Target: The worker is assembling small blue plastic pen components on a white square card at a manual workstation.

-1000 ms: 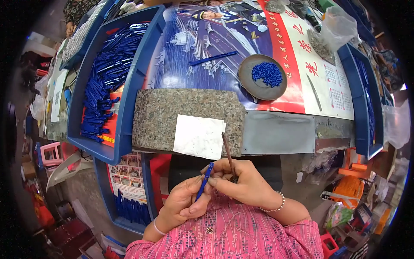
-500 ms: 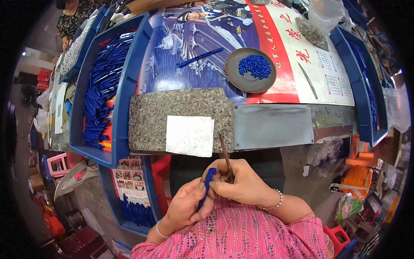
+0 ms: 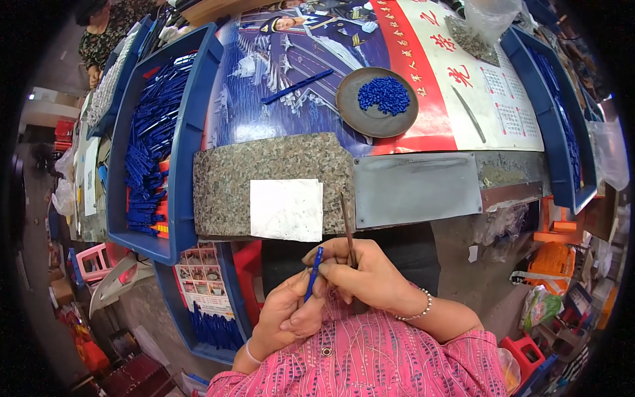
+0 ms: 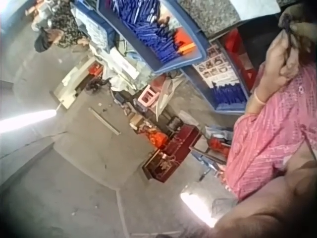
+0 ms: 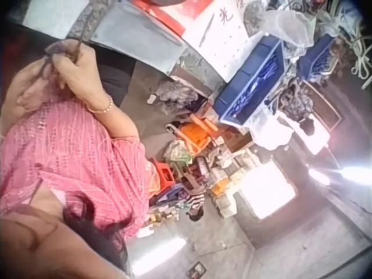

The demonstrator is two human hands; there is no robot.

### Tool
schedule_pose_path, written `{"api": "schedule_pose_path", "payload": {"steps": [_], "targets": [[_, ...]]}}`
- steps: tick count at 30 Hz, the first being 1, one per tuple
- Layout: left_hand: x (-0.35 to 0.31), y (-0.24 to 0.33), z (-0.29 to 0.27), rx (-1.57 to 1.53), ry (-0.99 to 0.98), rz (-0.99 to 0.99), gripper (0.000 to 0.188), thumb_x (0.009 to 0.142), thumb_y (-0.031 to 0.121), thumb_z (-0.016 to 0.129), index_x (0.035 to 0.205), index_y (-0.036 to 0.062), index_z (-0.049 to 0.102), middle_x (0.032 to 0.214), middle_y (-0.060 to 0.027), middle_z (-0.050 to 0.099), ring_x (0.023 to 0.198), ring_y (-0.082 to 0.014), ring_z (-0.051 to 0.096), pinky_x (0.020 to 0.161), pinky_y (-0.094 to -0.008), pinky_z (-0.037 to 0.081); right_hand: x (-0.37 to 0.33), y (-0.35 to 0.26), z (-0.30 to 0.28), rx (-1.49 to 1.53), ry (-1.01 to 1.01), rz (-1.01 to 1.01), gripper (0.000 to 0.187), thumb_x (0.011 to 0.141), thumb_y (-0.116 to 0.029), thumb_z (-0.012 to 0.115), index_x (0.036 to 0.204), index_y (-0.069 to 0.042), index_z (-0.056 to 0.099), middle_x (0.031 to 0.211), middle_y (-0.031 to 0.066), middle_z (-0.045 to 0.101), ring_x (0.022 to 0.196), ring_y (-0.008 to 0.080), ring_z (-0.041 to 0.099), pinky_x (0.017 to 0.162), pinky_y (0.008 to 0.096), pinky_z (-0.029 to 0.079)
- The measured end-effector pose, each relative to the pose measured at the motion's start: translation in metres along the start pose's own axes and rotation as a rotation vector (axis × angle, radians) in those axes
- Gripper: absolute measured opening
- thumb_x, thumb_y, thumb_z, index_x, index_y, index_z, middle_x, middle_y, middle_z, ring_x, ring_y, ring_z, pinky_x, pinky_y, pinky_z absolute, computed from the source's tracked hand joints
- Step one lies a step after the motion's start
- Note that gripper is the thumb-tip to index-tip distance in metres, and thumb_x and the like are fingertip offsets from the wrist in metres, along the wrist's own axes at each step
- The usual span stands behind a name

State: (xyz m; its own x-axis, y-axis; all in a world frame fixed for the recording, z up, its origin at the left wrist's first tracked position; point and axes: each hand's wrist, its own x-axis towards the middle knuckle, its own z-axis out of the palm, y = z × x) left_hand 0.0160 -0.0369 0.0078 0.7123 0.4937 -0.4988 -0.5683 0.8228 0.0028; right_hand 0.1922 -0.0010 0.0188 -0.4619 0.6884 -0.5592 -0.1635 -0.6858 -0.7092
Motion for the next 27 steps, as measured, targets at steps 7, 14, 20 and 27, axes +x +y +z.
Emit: {"api": "schedule_pose_path", "payload": {"steps": [7,14,20,27], "targets": [[0.003,0.002,-0.005,-0.082,-0.091,-0.027,0.028,0.101,0.025,0.030,0.097,0.0036,0.048,0.051,-0.0016,0.041,0.030,-0.0054,0.026,0.031,-0.0193,0.025,-0.003,0.000,-0.003,-0.032,-0.001,-0.032,0.025,0.089,-0.007,0.048,0.108,0.006,0.055,0.075,0.0035,0.062,0.051,0.0029,0.048,0.046,0.0175,0.038],[0.012,0.014,0.000,0.160,0.105,0.185,0.033,0.100,0.027,0.034,0.094,0.0000,0.052,0.052,-0.0053,0.046,0.033,-0.0059,0.029,0.032,-0.0197,0.024,-0.006,-0.001,-0.006,-0.336,0.248,-0.382,0.022,0.084,0.001,0.052,0.106,0.003,0.056,0.082,0.0041,0.059,0.059,0.0047,0.051,0.053,0.0190,0.040],[0.022,0.020,-0.007,0.443,0.244,0.387,0.030,0.099,0.022,0.038,0.096,-0.0020,0.056,0.058,-0.0060,0.052,0.038,-0.0053,0.034,0.037,-0.0184,0.027,0.000,-0.018,-0.009,-0.882,0.216,-0.560,0.026,0.080,0.006,0.053,0.104,-0.001,0.060,0.082,0.0077,0.058,0.067,0.0129,0.057,0.057,0.0237,0.043],[0.024,0.021,-0.006,0.584,0.352,0.372,0.024,0.098,0.019,0.041,0.099,0.0002,0.056,0.062,-0.0014,0.053,0.044,-0.0034,0.039,0.039,-0.0167,0.030,0.021,-0.022,0.005,-1.184,0.183,-0.677,0.037,0.075,0.004,0.059,0.111,-0.003,0.058,0.088,0.0100,0.057,0.063,0.0223,0.059,0.052,0.0297,0.047]]}}
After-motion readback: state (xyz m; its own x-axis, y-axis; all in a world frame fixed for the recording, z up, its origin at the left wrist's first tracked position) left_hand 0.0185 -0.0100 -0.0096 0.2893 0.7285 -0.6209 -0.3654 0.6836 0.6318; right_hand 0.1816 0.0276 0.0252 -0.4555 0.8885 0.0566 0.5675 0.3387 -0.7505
